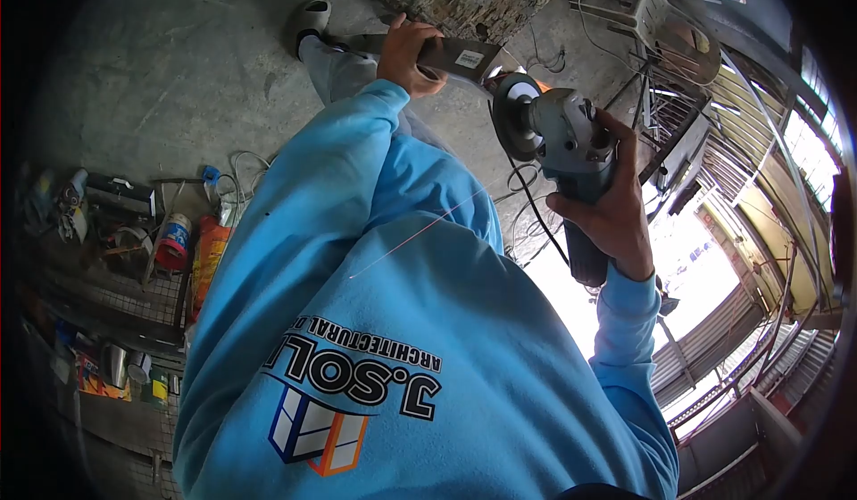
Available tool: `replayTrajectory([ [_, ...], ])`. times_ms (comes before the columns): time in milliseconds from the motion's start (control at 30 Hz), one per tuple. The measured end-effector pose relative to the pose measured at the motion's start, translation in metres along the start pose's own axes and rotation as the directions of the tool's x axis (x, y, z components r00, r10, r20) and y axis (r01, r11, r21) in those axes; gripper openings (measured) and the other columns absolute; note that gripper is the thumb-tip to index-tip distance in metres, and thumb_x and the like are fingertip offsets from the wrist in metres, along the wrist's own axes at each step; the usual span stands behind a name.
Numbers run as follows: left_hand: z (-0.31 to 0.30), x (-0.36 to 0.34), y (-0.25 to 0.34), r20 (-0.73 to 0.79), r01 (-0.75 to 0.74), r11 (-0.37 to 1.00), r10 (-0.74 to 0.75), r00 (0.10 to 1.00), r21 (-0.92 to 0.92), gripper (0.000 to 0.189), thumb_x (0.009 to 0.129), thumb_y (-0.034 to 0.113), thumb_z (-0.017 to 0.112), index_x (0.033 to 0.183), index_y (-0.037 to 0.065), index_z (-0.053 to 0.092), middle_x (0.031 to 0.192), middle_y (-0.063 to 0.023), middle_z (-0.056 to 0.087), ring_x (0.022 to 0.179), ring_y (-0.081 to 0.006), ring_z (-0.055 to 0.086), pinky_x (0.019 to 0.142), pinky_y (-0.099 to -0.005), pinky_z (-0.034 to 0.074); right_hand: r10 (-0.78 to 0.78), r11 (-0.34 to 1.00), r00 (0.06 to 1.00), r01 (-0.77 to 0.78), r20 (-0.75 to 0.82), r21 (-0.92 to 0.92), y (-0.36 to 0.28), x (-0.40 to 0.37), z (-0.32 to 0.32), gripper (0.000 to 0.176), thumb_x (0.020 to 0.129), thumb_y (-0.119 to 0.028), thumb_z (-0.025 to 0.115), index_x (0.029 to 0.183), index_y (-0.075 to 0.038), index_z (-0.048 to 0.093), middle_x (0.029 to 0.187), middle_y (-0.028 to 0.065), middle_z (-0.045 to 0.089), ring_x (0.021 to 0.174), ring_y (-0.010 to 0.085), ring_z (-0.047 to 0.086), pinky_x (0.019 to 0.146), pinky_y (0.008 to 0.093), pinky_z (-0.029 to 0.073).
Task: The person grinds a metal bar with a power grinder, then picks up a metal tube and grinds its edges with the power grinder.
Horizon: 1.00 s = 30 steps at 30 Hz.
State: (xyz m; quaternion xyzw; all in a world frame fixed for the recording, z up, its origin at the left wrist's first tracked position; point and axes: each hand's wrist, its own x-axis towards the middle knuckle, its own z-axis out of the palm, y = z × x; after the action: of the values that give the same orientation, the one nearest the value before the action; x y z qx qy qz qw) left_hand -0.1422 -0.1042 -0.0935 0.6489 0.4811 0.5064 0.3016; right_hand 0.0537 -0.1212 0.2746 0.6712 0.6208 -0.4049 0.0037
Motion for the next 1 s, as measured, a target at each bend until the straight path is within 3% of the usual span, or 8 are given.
replayTrajectory([
  [167, 0.0010, -0.0016, -0.0016, 0.004, -0.003, 1.000, 0.003, 1.000, 0.005, 0.062, 0.059, 0.020, 0.087, 0.114, 0.013, 0.062, 0.111, -0.0078, 0.069, 0.107, -0.0318, 0.067, 0.116, -0.0641, 0.035, 0.041, 0.999, 0.999, -0.041, -0.016, 0.034, -0.0020, 0.0037, -0.0001, 0.106, 0.060, -0.005, 0.092, 0.151, -0.013, 0.038, 0.129, 0.0209, 0.061, 0.118, 0.0380, 0.066, 0.102, 0.0466, 0.053],
  [267, 0.0006, -0.0022, -0.0034, 0.003, -0.004, 1.000, 0.004, 1.000, -0.003, 0.063, 0.058, 0.021, 0.088, 0.115, 0.013, 0.062, 0.112, -0.0078, 0.069, 0.108, -0.0318, 0.067, 0.116, -0.0637, 0.036, -0.021, 0.999, 1.000, 0.021, 0.002, -0.042, -0.0023, 0.0008, -0.0013, 0.106, 0.060, -0.006, 0.092, 0.151, -0.012, 0.037, 0.128, 0.0206, 0.062, 0.118, 0.0374, 0.066, 0.102, 0.0466, 0.053],
  [567, 0.0013, -0.0035, -0.0033, 0.005, -0.005, 1.000, 0.005, 1.000, -0.001, 0.066, 0.057, 0.021, 0.089, 0.117, 0.014, 0.062, 0.114, -0.0084, 0.068, 0.110, -0.0320, 0.066, 0.117, -0.0627, 0.035, 0.057, 0.998, 0.998, -0.056, -0.032, 0.024, 0.0013, 0.0006, 0.0003, 0.106, 0.060, -0.006, 0.092, 0.151, -0.011, 0.038, 0.131, 0.0202, 0.060, 0.119, 0.0371, 0.064, 0.103, 0.0458, 0.052],
  [667, 0.0020, -0.0020, -0.0027, 0.009, 0.004, 1.000, -0.004, 1.000, -0.001, 0.067, 0.057, 0.022, 0.089, 0.117, 0.014, 0.061, 0.115, -0.0082, 0.068, 0.111, -0.0318, 0.065, 0.118, -0.0622, 0.034, -0.026, 0.999, 1.000, 0.026, -0.002, -0.023, 0.0031, -0.0014, -0.0024, 0.106, 0.060, -0.007, 0.092, 0.151, -0.011, 0.037, 0.131, 0.0201, 0.059, 0.118, 0.0368, 0.064, 0.103, 0.0456, 0.052],
  [1000, -0.0007, -0.0041, -0.0021, 0.006, 0.004, 1.000, -0.004, 1.000, -0.013, 0.070, 0.055, 0.021, 0.090, 0.119, 0.015, 0.061, 0.116, -0.0075, 0.068, 0.113, -0.0319, 0.065, 0.119, -0.0619, 0.033, 0.057, 0.998, 0.998, -0.057, 0.003, 0.022, -0.0004, -0.0018, 0.0003, 0.109, 0.059, -0.009, 0.094, 0.152, -0.010, 0.037, 0.133, 0.0204, 0.059, 0.123, 0.0366, 0.062, 0.105, 0.0450, 0.050],
])
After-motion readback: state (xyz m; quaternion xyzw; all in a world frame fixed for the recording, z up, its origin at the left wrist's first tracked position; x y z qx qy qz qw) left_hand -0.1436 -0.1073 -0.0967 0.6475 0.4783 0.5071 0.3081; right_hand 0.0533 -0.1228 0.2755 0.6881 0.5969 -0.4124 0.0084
